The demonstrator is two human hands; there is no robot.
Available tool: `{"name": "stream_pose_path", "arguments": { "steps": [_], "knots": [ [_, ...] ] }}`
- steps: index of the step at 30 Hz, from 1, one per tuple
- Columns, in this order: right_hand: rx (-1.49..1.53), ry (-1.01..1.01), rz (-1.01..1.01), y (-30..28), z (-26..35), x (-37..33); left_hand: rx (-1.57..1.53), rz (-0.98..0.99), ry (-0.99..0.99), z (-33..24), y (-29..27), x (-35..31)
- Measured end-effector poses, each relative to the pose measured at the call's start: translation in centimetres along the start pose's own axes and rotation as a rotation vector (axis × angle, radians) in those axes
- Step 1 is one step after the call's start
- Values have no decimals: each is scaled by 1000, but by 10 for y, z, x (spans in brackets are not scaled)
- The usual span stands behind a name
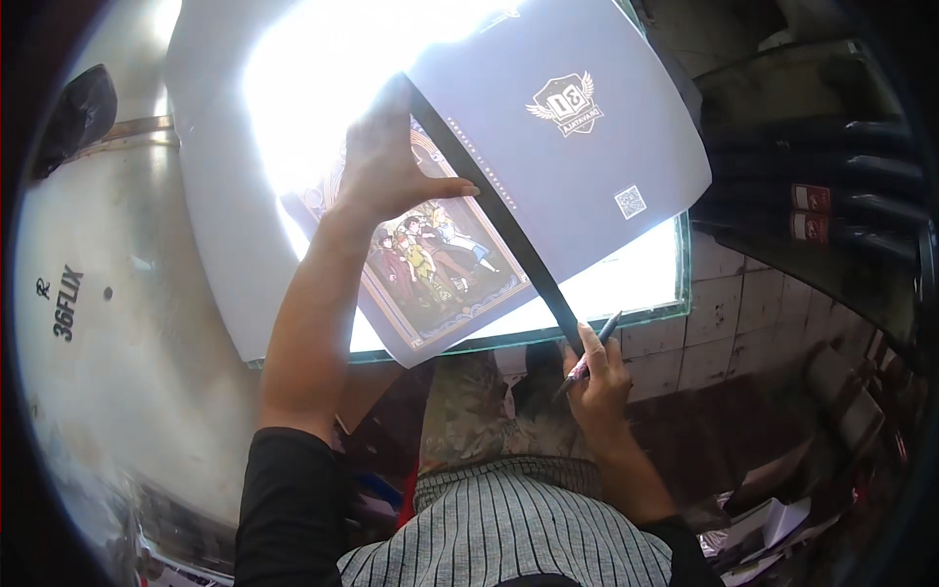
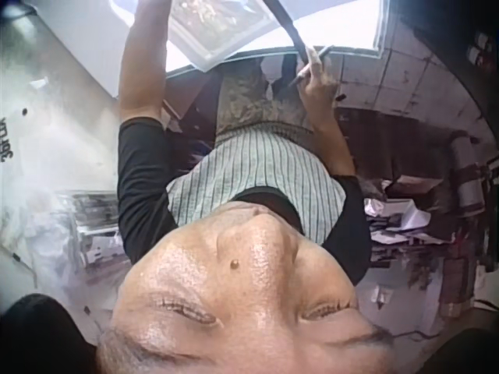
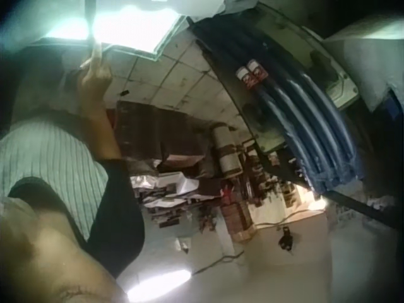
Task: The person marks a printed sheet with a pen using a ruler on a light table. They reposition the sheet and turn the table lights on and off between making marks.
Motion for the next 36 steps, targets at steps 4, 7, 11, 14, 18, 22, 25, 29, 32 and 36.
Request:
{"name": "stream_pose_path", "arguments": {
  "steps": [4,7,11,14,18,22,25,29,32,36],
  "knots": [
    [-9,7,-2,-2,1,1,99,-485,299,-3,3,-6],
    [-1,20,16,0,0,1,117,-497,301,-1,4,-6],
    [-23,5,3,1,1,0,152,-494,304,1,7,-6],
    [-29,7,16,1,0,-1,183,-474,269,2,9,-6],
    [-43,28,46,-1,-1,0,106,-387,225,-1,7,-4],
    [-143,-1,67,-6,-3,4,85,63,-86,-5,-4,1],
    [-175,-123,-223,-20,-12,-1,100,87,-202,-2,-11,-4],
    [349,-241,-267,-45,-1,58,111,81,-265,-2,-5,-3],
    [316,-438,-244,-41,42,165,81,94,-279,-3,2,-2],
    [339,-569,-139,-16,111,281,41,91,-228,-3,-1,-9]
  ]
}}
Point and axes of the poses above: each hand's wrist, its own x-axis towards the middle knuckle, its own y-axis out of the palm, z = x × y, the point moved 3 cm from there along x, towards the middle knuckle, and after that the axes turned 15 degrees about z, right-handed, at the moved point
